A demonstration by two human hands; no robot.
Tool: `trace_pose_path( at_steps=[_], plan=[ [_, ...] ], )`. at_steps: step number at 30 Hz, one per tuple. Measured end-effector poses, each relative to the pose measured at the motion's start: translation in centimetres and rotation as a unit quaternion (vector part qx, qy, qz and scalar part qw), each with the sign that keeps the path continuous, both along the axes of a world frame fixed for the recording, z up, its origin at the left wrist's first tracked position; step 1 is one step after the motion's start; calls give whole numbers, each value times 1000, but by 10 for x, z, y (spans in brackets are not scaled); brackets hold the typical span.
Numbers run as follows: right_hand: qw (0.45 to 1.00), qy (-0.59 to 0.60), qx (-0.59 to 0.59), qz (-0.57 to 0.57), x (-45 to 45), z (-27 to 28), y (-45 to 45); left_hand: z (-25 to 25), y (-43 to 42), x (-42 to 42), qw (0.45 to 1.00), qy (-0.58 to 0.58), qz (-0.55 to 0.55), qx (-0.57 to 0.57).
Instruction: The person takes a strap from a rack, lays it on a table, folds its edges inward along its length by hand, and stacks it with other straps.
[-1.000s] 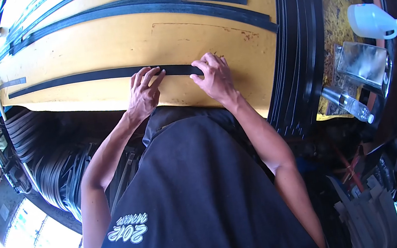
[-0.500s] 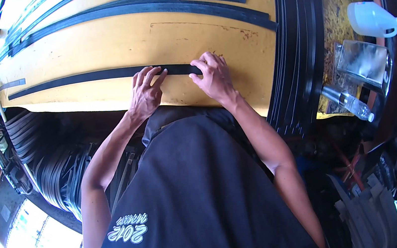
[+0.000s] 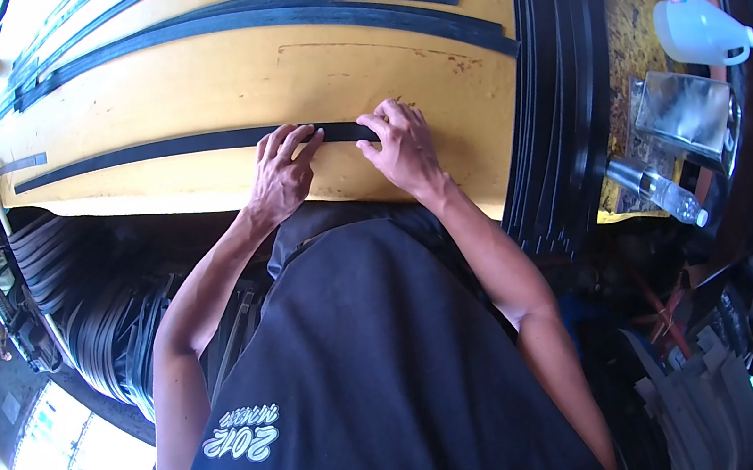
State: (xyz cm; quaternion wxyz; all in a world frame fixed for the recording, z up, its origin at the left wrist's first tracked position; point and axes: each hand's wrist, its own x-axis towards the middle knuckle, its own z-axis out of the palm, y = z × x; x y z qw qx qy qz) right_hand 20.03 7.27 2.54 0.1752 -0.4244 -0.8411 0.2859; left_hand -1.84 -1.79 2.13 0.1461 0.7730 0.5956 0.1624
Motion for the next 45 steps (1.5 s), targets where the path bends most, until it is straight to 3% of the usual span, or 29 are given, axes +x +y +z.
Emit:
trace_pose_path(
  at_steps=[45],
  plan=[
    [999, 10, -37, -36, 30, -3, -4, 7, 7, 13, 1000, -8, -3, -1]
  ],
)
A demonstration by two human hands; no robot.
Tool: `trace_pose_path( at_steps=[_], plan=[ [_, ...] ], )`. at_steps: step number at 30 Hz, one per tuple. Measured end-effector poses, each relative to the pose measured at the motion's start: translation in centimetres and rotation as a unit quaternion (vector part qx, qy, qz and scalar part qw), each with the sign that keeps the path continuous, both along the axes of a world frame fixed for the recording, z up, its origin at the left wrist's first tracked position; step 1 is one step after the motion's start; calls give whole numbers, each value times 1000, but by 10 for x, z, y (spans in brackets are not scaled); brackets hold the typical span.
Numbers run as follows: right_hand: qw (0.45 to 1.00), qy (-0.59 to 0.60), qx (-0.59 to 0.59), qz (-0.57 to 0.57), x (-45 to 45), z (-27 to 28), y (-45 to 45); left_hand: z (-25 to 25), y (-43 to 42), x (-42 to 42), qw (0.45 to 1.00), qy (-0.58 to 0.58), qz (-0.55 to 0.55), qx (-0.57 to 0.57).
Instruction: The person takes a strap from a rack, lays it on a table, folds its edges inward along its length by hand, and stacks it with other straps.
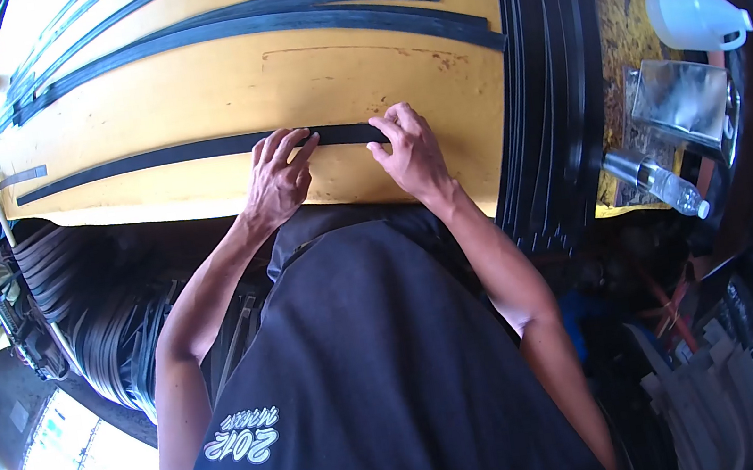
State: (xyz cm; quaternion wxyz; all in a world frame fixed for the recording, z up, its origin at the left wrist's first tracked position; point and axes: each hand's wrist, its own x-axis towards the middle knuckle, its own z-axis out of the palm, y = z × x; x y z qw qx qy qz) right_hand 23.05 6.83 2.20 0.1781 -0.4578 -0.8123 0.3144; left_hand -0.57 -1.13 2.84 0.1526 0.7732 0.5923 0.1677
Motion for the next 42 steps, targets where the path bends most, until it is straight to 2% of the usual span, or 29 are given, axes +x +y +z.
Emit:
trace_pose_path(
  at_steps=[11, 42],
  plan=[
    [999, 18, -31, -9, 7, 0, 2, -2, 3, 2, 1000, -10, -7, -1],
    [1000, 21, -7, -7, 17, -1, 4, 0, 3, 5, 1000, 1, -9, 9]
  ],
)
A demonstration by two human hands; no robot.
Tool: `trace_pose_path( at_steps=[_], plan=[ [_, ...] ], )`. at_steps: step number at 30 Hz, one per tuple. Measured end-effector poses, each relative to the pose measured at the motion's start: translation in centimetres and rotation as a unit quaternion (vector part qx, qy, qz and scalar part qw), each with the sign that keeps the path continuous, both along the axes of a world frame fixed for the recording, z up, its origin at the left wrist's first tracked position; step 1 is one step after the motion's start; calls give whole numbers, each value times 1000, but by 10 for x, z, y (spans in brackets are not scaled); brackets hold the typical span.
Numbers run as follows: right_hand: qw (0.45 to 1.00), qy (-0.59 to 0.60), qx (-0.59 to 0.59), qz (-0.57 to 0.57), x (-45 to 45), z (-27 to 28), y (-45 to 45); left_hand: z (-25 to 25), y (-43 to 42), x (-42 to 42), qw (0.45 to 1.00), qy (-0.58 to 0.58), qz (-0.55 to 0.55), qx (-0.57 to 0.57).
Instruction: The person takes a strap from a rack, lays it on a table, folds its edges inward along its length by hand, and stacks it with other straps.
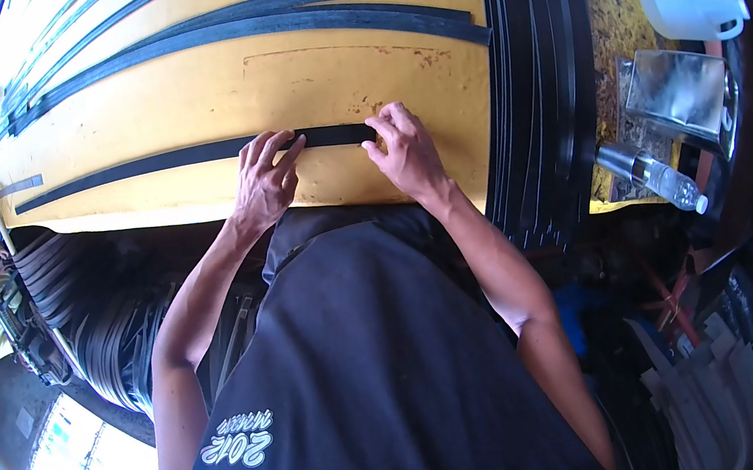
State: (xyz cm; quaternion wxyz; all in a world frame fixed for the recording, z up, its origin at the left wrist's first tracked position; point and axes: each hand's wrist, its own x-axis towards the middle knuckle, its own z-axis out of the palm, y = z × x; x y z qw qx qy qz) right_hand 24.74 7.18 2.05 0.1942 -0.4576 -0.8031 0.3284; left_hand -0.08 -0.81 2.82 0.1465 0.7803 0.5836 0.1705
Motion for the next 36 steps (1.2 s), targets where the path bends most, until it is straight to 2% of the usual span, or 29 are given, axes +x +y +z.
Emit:
trace_pose_path(
  at_steps=[36],
  plan=[
    [1000, 15, -11, -4, -1, 2, 1, -1, 5, 39, 1000, 24, -1, -18]
  ],
)
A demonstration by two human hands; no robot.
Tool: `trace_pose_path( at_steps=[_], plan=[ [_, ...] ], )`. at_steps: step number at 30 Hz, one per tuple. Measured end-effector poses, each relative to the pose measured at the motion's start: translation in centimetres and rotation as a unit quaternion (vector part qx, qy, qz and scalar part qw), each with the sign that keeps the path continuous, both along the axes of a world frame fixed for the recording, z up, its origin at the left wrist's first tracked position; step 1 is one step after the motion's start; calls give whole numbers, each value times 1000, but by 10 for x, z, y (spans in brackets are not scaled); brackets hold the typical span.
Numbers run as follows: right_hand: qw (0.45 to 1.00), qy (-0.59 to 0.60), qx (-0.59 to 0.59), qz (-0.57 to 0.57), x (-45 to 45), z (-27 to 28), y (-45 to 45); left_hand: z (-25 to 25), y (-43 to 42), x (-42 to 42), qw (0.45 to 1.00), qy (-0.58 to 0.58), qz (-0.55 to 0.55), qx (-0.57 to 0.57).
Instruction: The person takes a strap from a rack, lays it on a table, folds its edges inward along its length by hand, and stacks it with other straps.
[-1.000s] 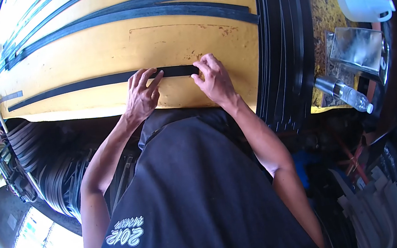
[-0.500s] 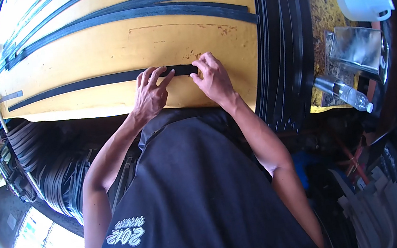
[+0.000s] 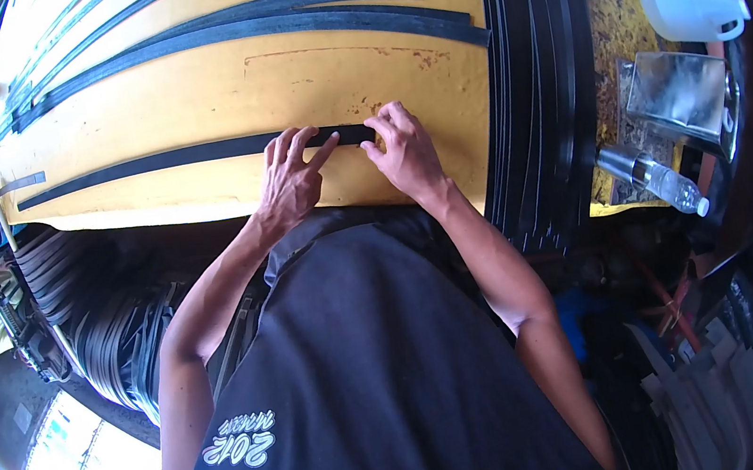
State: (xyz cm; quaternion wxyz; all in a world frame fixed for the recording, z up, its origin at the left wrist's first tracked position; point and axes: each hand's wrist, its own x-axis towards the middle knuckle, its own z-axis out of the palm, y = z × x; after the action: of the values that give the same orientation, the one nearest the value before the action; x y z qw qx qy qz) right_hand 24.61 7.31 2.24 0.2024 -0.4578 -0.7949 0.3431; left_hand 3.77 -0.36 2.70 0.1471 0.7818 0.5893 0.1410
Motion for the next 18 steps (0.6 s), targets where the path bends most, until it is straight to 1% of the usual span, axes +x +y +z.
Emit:
trace_pose_path(
  at_steps=[9, 12, 13, 14, 15, 17, 18],
  plan=[
    [1000, -3, 4, 5, 0, 1, 0, -9, 3, 22, 1000, -3, -4, -1],
    [999, 31, -23, -12, 3, 5, 0, -4, 7, 19, 999, -30, -14, 3],
    [997, 43, -42, -41, 6, 11, 1, 1, 10, 15, 998, -49, -26, 2],
    [994, 54, -60, -70, 10, 14, 2, 14, 11, 8, 998, -67, -1, 3],
    [994, 52, -58, -71, 15, 15, 2, 18, 10, -2, 998, -58, 34, 9],
    [995, 13, 40, -88, 23, 16, 2, 18, 4, -24, 990, -52, 119, 62],
    [995, -2, 48, -84, 25, 17, 0, 18, 0, -37, 988, -42, 135, 68]
  ],
)
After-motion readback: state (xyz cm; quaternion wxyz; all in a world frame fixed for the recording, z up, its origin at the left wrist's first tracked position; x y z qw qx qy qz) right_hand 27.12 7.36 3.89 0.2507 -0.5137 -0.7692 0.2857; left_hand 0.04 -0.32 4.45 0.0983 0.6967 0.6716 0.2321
